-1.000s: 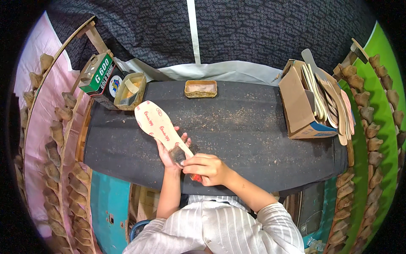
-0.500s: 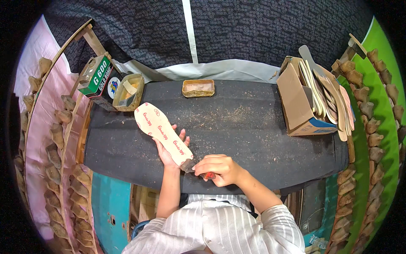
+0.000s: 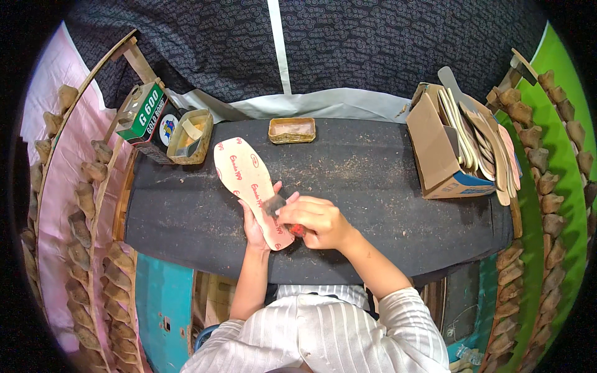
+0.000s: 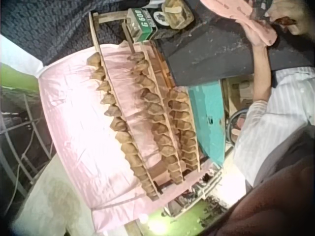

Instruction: Applying adhesive to shoe soles using a brush.

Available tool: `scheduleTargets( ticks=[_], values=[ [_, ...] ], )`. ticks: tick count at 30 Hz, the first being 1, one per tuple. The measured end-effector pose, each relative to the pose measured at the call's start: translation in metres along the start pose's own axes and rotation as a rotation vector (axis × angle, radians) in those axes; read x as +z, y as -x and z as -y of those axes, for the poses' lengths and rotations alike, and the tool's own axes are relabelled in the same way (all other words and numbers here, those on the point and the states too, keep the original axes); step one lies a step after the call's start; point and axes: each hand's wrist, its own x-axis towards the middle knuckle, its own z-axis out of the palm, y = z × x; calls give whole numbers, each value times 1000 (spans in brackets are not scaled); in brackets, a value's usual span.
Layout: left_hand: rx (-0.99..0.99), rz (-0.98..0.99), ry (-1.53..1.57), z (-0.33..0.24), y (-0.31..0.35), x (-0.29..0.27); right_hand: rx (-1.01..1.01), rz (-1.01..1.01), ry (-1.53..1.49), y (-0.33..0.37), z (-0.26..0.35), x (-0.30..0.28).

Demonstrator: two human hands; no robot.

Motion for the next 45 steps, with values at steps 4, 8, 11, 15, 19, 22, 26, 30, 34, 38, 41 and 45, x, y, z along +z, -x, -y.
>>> scheduleTargets(
  ticks=[4, 8, 11, 15, 19, 22, 26, 30, 34, 38, 41, 45],
  values=[
    [28, -78, -74, -5, 1, 5, -40, -25, 54, 1, 1, 9],
    [44, -82, 23, -9, 0, -5, -33, -11, -48, 19, 11, 22],
    [153, -177, 35, -11, 0, -5, 31, 26, -108, 28, 15, 21],
    [166, -146, 29, -8, -1, -7, 37, -37, -103, 26, 12, 22],
    [168, -139, 21, -8, -1, -12, 5, 2, -119, 28, 13, 22],
    [194, -143, 59, -10, -2, -15, 33, 66, -186, 30, 13, 13],
    [126, -81, 60, -8, -2, -18, 115, 20, -161, 24, 6, 4],
    [60, -52, 27, -9, -1, -12, -2, 29, -35, 19, 9, 8],
    [-3, -16, -64, -6, -1, -4, 26, 105, -119, 18, 7, 6],
    [-107, 15, -142, -4, 0, 2, -18, 38, -59, 10, 1, 3],
    [-101, 12, -271, -2, 1, 3, -65, 26, -2, -2, -1, 0],
    [-91, -127, -236, 0, 4, 15, -161, 10, 70, -25, -3, -5]
  ],
)
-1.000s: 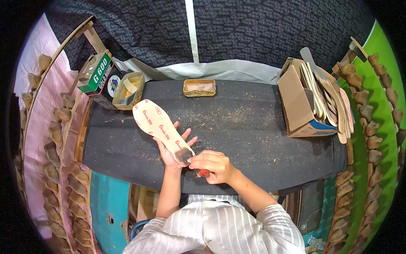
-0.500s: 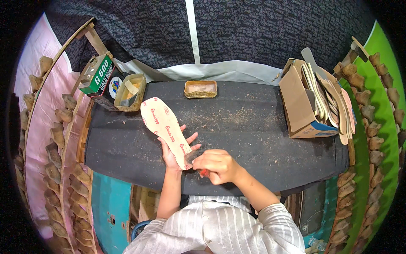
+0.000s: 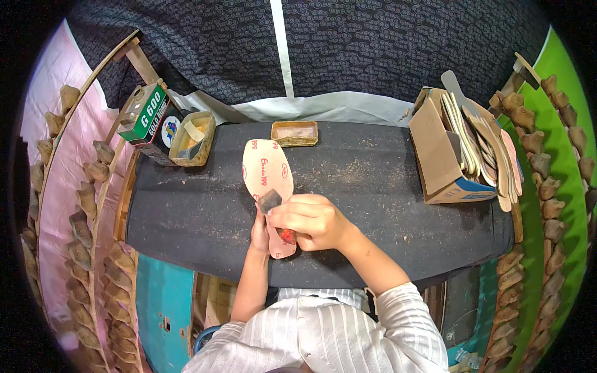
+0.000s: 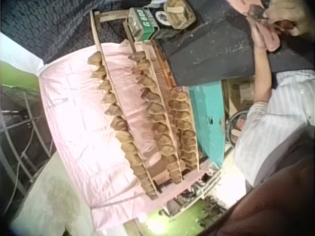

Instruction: Applying adhesive to shoe soles using a brush.

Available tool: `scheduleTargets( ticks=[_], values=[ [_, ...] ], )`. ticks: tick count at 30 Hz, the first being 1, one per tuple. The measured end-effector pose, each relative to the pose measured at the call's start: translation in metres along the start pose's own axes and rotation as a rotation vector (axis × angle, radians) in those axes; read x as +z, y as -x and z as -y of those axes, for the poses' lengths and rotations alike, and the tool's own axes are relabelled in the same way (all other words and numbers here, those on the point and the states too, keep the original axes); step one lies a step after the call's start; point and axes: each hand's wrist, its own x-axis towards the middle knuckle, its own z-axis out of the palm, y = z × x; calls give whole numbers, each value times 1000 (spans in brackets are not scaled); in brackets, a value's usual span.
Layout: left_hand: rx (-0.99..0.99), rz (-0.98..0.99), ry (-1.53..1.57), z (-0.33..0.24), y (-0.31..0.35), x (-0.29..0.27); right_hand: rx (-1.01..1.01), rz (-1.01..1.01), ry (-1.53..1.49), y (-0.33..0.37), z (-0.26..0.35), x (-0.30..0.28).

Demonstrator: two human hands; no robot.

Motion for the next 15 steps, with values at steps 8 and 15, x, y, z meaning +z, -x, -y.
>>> scheduleTargets(
  ticks=[8, 15],
  values=[
    [10, 136, -143, 0, 1, -15, -4, -11, -14, -10, 3, -5],
    [-16, 132, -148, -2, -1, -5, 90, -12, -23, -17, -3, -8]
  ],
)
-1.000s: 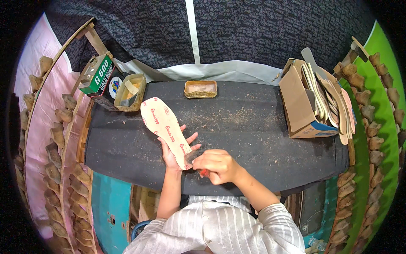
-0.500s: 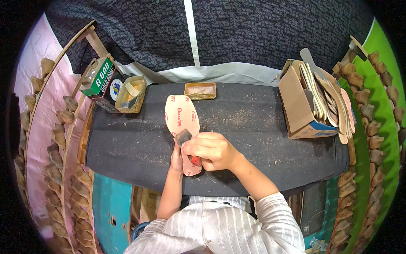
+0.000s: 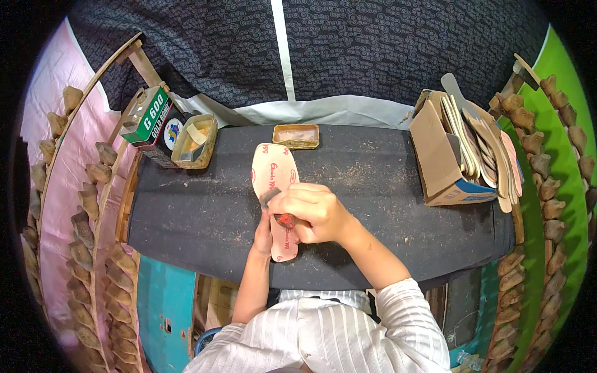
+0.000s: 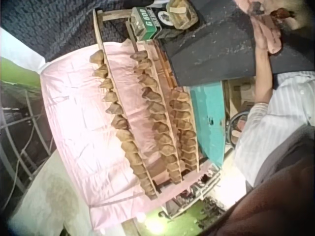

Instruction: Applying adhesive to shoe soles using a brush.

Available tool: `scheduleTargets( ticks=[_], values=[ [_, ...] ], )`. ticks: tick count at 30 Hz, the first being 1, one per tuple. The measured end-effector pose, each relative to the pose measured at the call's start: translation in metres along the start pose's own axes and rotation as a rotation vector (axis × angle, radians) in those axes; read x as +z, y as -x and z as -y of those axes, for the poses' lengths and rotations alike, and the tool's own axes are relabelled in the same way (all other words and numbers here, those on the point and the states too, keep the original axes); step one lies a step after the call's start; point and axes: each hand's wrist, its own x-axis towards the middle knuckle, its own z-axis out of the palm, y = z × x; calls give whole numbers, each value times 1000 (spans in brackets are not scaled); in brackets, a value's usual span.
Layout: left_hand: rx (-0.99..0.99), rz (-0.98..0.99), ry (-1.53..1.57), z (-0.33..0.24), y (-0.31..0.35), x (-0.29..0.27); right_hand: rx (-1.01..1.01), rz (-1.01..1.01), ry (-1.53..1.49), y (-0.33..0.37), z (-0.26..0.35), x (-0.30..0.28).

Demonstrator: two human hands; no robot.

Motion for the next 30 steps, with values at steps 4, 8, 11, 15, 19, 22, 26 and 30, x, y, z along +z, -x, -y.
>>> scheduleTargets(
  ticks=[4, 8, 11, 15, 19, 22, 26, 30],
  values=[
    [-30, 64, 2, 7, 0, -7, -104, -80, 59, -18, -3, -2],
    [-76, 34, 53, 12, 1, -6, -136, -169, 178, -19, -15, -1],
    [-57, 31, 34, 13, 2, -11, -62, -316, 262, -15, -11, 4],
    [43, -74, -88, 6, 0, -7, -108, -179, 53, 2, 1, 17],
    [14, -8, -115, 6, 1, -9, -128, -182, 138, -8, 4, 7],
    [-85, 105, 37, 9, 1, -11, -52, -266, 301, -17, -9, -4],
    [4, 88, 36, 5, 1, -4, -103, -237, 181, -11, -5, 2],
    [8, 63, 9, 6, 0, -5, -101, -237, 201, -9, -7, 5]
  ],
)
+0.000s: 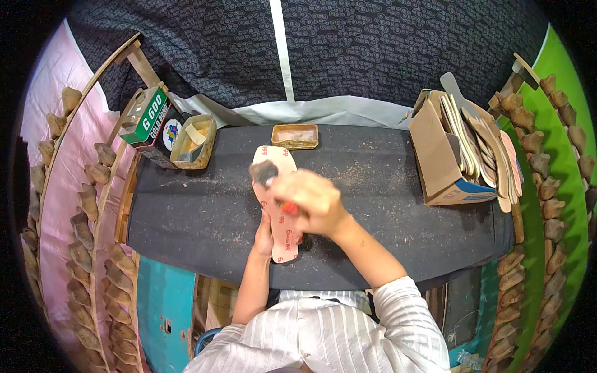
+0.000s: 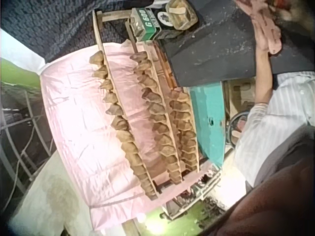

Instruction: Applying adhesive to shoe soles using a brush.

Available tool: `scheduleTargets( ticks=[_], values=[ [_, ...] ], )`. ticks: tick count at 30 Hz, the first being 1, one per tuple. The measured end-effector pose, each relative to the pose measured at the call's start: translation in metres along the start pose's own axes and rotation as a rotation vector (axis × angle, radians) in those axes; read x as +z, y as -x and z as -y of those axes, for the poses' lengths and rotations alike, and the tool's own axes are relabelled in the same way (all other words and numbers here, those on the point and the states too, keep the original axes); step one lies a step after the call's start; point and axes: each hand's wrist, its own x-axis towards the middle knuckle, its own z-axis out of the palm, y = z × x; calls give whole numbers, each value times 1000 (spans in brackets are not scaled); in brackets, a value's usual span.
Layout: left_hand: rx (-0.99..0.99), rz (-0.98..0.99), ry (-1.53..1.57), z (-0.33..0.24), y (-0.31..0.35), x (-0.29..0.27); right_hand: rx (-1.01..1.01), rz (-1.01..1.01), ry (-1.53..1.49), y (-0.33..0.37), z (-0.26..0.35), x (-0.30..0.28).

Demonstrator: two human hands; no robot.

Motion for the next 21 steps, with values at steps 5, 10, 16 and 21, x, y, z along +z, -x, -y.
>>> scheduleTargets(
  ticks=[5, 10, 16, 21],
  values=[
    [-43, 117, 77, 11, 1, -15, 355, -135, 155, 0, -18, -6],
    [-39, 64, 85, 4, 1, -10, 156, -257, 176, 4, -4, -10],
    [-8, -134, 184, 0, 1, 2, 57, 9, -34, 17, 5, 16],
    [67, -228, 297, 6, 0, -16, 86, 231, -248, 24, 19, 11]
  ],
)
